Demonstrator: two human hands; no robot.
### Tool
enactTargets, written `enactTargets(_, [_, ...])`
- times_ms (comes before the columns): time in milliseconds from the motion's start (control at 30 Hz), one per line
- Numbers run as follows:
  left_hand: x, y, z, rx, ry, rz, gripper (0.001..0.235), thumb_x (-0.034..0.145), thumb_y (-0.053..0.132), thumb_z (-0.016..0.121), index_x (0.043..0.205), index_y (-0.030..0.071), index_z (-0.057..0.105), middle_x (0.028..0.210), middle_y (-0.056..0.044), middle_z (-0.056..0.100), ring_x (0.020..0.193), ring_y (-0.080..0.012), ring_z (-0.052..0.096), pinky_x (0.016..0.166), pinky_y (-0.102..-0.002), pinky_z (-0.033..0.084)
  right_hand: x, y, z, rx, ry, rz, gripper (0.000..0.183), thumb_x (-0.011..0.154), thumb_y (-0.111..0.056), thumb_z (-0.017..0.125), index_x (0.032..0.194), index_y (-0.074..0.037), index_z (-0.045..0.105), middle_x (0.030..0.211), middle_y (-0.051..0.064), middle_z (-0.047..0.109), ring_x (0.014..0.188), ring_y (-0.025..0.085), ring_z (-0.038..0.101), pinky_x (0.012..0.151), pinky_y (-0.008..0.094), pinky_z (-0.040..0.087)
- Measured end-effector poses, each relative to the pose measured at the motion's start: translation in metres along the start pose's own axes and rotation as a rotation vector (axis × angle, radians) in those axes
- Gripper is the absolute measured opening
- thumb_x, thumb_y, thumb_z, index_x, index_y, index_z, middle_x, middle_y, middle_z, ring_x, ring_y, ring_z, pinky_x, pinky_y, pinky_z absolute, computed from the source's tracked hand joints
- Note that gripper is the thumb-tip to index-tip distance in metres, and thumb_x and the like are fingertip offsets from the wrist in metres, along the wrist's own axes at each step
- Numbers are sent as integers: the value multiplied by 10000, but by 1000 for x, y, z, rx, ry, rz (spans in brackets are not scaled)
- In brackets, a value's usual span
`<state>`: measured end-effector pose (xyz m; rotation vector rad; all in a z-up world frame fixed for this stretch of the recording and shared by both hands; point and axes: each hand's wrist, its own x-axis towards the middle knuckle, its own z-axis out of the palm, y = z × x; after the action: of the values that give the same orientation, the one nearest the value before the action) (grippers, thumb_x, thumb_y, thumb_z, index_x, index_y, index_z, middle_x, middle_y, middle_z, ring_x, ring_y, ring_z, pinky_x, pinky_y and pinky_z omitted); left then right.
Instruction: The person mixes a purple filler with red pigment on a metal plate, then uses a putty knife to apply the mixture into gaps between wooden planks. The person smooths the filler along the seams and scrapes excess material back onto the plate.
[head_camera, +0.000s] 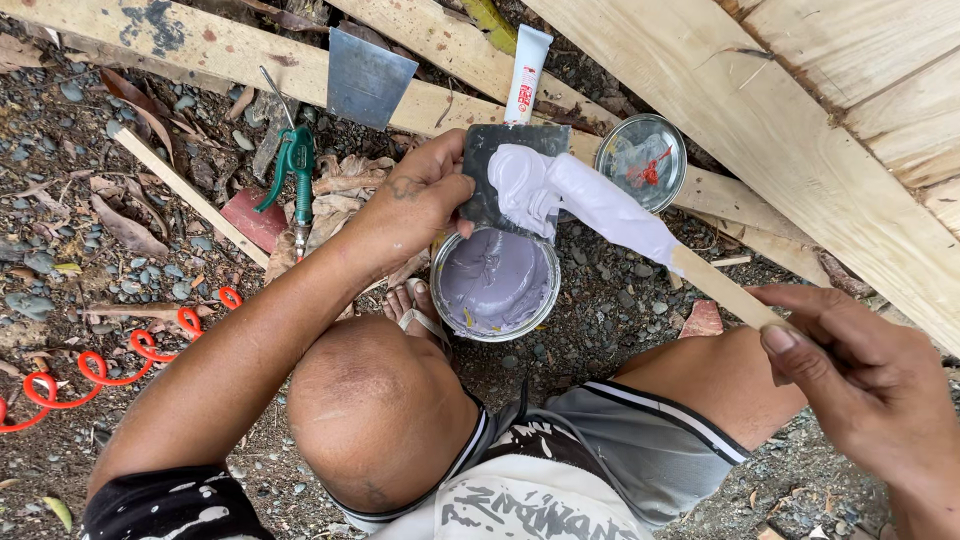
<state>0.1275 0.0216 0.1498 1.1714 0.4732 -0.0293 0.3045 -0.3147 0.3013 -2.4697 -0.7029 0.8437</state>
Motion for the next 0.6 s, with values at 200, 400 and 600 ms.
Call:
enactTargets(200, [11, -20, -19, -350, -80, -174, 377, 965, 55, 501, 1329, 19, 596, 978, -37, 668, 779, -74, 608, 659, -249, 540, 13, 5, -2, -35, -147, 47, 357, 901, -134, 718, 1234, -7, 745, 799, 49, 708, 607, 113, 514, 472, 270, 382])
enactTargets(400, [13, -32, -32, -344, -103, -190, 479, 947, 89, 527, 1424, 55, 555, 1049, -1, 698, 826, -66, 638, 692, -256, 558, 19, 22, -5, -114, -270, -49, 375, 977, -178, 662, 1311, -32, 750, 779, 43, 510, 604, 118, 429, 483, 305, 395])
enactTargets(600, [12, -38, -35, -271, -102, -216, 511, 935, 128, 529, 1444, 87, 557, 1009, -1, 689, 808, -62, 631, 704, -268, 571, 35, 37, -9, -226, -458, 169, 341, 1058, -309, 513, 885, -39, 628, 683, 82, 498, 579, 133, 451, 534, 329, 416])
